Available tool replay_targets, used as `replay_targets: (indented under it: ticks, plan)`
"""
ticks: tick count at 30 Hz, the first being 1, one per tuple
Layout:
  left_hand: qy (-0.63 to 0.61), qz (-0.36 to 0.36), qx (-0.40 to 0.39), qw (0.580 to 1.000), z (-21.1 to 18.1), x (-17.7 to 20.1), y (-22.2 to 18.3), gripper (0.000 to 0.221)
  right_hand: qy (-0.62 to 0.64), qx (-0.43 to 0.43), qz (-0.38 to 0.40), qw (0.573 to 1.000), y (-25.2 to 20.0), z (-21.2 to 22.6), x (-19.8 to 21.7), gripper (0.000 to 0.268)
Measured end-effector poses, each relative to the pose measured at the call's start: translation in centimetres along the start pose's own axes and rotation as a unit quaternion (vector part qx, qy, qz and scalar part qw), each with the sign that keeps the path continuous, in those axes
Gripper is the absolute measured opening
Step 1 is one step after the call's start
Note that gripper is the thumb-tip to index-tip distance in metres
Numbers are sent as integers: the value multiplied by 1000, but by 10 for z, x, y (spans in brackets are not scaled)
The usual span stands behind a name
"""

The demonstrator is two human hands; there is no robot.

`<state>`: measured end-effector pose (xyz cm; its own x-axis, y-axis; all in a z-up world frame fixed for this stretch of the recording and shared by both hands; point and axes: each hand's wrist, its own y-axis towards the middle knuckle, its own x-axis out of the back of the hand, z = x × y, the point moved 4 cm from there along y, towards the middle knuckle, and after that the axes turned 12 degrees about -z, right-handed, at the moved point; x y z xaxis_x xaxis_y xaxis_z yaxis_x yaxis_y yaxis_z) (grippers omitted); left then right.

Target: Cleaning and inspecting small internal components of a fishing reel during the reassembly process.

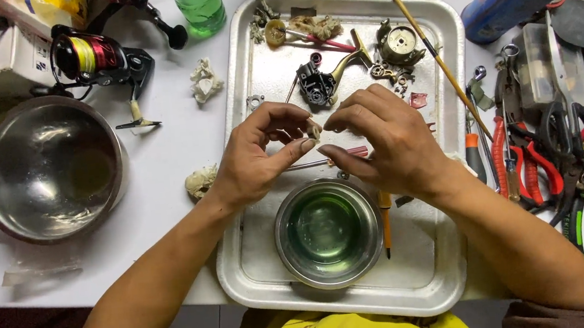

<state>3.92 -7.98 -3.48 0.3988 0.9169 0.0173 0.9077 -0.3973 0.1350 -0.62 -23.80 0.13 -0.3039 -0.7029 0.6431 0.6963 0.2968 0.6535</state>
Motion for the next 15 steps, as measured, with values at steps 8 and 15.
replay_targets:
  ticks: [8, 15]
  plan:
    - [2, -52, -66, 996, -1, -4, 3, 20, 74, -134, 25, 988, -8, -14, -10, 13]
    - [62, -46, -121, 990, 2, -6, 3, 15, 123, -197, 48, 972, -18, -27, -18, 12]
